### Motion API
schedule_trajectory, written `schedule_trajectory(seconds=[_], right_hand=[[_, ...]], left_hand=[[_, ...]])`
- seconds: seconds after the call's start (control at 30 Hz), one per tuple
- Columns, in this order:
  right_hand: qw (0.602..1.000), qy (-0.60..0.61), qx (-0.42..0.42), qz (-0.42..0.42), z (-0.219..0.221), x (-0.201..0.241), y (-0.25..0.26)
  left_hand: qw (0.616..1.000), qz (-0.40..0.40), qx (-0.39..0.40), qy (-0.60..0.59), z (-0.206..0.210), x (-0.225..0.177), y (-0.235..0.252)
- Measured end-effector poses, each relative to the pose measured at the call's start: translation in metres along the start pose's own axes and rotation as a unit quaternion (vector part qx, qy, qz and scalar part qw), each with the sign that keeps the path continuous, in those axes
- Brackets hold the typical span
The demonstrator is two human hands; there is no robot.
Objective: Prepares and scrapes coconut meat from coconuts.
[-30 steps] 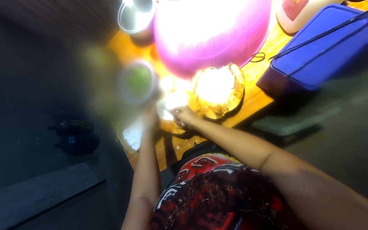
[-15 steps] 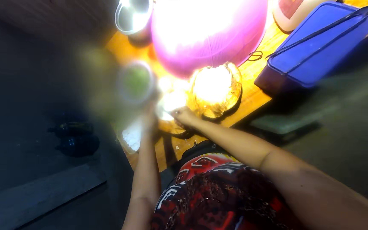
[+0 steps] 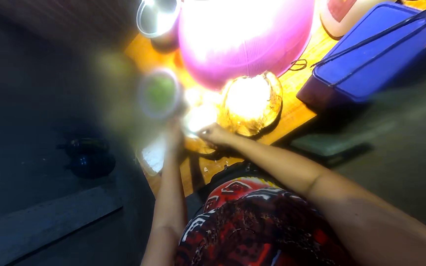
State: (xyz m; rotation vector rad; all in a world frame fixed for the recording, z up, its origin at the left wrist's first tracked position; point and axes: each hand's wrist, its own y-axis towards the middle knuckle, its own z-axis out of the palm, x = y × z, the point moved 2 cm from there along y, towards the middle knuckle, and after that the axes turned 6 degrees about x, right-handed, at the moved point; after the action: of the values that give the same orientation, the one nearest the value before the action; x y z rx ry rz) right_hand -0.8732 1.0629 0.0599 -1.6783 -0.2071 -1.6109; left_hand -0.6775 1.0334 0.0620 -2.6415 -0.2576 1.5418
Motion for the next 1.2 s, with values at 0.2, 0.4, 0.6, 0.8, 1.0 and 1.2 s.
schedule_trajectory(seconds=[0.2,0.4,0.6,0.8,1.0,1.2], right_hand=[[0.999,-0.037,-0.013,0.024,-0.024,0.019,-0.011],[0.994,-0.091,0.058,0.026,-0.018,0.019,-0.021],[0.999,-0.043,-0.004,-0.003,-0.021,0.018,-0.01],[0.985,-0.16,0.061,-0.005,-0.029,0.014,-0.019],[0.996,-0.088,0.016,-0.013,-0.019,0.021,-0.009],[0.982,-0.178,0.051,-0.027,-0.037,0.023,-0.017]], left_hand=[[1.0,0.016,0.01,-0.009,0.0,-0.002,-0.001],[0.999,0.031,0.004,-0.009,-0.001,-0.001,-0.001],[0.999,0.026,-0.001,-0.03,0.001,0.0,0.001],[1.0,0.023,0.0,0.001,-0.003,0.003,0.002],[1.0,0.017,-0.007,-0.014,-0.001,0.001,0.002],[1.0,0.029,0.003,-0.01,-0.001,0.002,0.002]])
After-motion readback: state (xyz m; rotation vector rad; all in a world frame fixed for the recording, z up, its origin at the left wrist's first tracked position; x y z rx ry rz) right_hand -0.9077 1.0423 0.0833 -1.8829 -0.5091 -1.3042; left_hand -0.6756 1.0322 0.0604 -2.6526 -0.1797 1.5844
